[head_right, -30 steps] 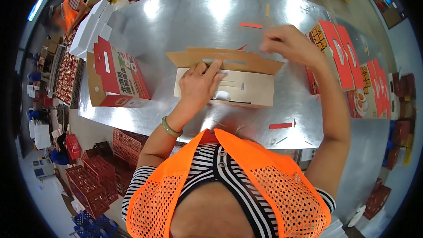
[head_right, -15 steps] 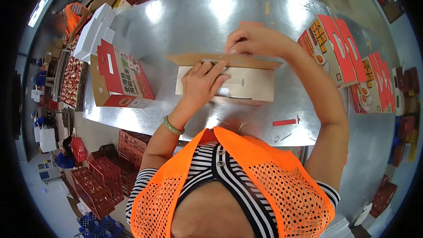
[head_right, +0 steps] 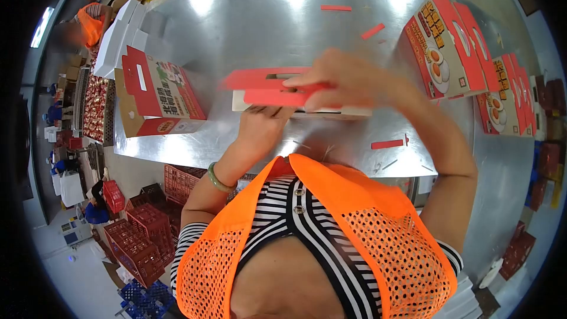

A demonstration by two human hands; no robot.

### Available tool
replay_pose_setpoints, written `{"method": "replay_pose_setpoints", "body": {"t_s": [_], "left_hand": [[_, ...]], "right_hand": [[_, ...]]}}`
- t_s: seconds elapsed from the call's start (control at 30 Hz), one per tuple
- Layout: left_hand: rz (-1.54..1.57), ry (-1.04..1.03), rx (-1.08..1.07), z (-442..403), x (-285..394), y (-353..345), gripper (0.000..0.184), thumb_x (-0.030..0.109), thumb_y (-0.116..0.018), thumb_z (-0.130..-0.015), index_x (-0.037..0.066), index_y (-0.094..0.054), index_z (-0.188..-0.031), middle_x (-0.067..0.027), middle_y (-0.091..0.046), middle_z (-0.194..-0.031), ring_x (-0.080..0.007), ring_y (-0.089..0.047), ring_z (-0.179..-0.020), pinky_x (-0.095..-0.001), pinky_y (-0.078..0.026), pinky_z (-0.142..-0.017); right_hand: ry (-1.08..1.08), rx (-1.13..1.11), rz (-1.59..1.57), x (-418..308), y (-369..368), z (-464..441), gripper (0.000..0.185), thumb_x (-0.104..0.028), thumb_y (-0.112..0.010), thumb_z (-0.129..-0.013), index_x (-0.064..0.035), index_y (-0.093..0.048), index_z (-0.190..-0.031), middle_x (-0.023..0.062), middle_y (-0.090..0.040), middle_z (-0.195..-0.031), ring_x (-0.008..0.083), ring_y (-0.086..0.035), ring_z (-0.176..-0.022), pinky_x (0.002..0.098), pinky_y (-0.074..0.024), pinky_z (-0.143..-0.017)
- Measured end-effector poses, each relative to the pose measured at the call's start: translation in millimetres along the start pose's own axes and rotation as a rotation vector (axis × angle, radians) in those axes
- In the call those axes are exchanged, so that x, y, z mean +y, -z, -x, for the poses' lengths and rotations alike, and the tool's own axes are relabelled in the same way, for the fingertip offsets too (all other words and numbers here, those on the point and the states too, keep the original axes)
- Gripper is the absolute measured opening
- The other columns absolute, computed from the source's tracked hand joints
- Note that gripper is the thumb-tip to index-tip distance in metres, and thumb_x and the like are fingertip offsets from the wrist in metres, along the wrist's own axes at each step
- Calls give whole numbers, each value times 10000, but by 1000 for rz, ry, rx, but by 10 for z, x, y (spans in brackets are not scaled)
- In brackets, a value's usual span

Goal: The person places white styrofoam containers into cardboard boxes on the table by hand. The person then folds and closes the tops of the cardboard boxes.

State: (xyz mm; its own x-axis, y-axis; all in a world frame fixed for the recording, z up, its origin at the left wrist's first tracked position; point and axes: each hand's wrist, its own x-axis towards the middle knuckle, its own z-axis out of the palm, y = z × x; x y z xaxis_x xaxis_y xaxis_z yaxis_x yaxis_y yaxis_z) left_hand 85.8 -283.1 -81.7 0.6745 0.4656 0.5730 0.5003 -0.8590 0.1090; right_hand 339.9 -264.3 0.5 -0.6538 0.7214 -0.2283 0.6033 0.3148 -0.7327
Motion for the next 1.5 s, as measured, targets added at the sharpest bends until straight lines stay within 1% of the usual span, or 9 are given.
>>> {"method": "replay_pose_setpoints", "body": {"t_s": [0.07, 0.17, 0.37, 0.5, 0.6, 0.67, 0.87, 1.17, 1.5], "left_hand": [[-67, 152, -255, 47, 77, 29, 438, 68, -688, -774, 75, -707, -1212, -107, -712, -1063, -249, -720, -888, -353, -595, -750], [-29, 56, -73, 63, 87, 7, 416, 34, -670, -762, 96, -725, -1170, -74, -726, -1037, -236, -711, -835, -358, -578, -703], [4, 2, 37, 156, 148, 244, 411, 33, -686, -742, 88, -725, -1147, -38, -688, -913, -207, -672, -750, -331, -554, -654], [-16, 55, -78, 131, 50, 450, 427, 141, -725, -797, 127, -727, -1224, -97, -685, -1067, -254, -682, -930, -380, -551, -790], [-109, 165, -73, -4, -215, 478, 501, 308, -735, -865, 175, -683, -1345, -149, -621, -1288, -353, -605, -1154, -492, -482, -976], [0, 112, -328, -66, -457, 432, 571, 425, -694, -910, 254, -610, -1448, -154, -520, -1472, -434, -482, -1323, -580, -362, -1103], [-84, 44, -403, -60, -445, 414, 543, 341, -659, -950, 350, -558, -1483, -122, -472, -1569, -457, -462, -1373, -582, -348, -1135], [-134, 26, -368, -54, -407, 392, 577, 275, -665, -950, 289, -526, -1510, -80, -501, -1552, -445, -514, -1321, -586, -382, -1115], [-107, 32, -391, -29, -450, 359, 626, 280, -702, -904, 297, -529, -1505, -72, -499, -1556, -449, -524, -1316, -600, -398, -1089]], "right_hand": [[250, 523, 460, 46, -500, 21, 586, -264, -790, -824, -148, -641, -1379, 50, -648, -1044, 245, -588, -1010, 357, -525, -864], [199, 569, 485, 87, -639, 85, 714, -246, -826, -752, -195, -590, -1424, 26, -610, -1134, 251, -572, -1064, 371, -533, -856], [127, 684, 572, 25, -808, 81, 657, -207, -833, -737, -175, -629, -1360, 34, -570, -1225, 257, -583, -1075, 377, -559, -793], [152, 682, 655, 91, -907, 66, 618, -192, -816, -762, -171, -633, -1352, 44, -575, -1244, 258, -584, -1096, 371, -564, -784], [148, 673, 681, 69, -904, 75, 437, -145, -685, -857, -124, -638, -1290, 35, -571, -1220, 264, -565, -1053, 378, -538, -870], [190, 709, 738, 96, -921, 63, 420, -138, -632, -878, -107, -637, -1297, 36, -579, -1216, 258, -562, -1060, 374, -532, -895], [185, 678, 715, 125, -924, 65, 453, -148, -645, -872, -109, -634, -1324, 40, -586, -1212, 259, -564, -1097, 407, -507, -983], [150, 603, 538, 116, -891, 127, 555, -132, -728, -864, -97, -581, -1398, 35, -552, -1411, 285, -472, -1354, 486, -363, -1178], [140, 561, 485, 145, -865, 143, 598, -148, -740, -848, -126, -573, -1422, 23, -541, -1450, 278, -489, -1339, 471, -383, -1169]]}}
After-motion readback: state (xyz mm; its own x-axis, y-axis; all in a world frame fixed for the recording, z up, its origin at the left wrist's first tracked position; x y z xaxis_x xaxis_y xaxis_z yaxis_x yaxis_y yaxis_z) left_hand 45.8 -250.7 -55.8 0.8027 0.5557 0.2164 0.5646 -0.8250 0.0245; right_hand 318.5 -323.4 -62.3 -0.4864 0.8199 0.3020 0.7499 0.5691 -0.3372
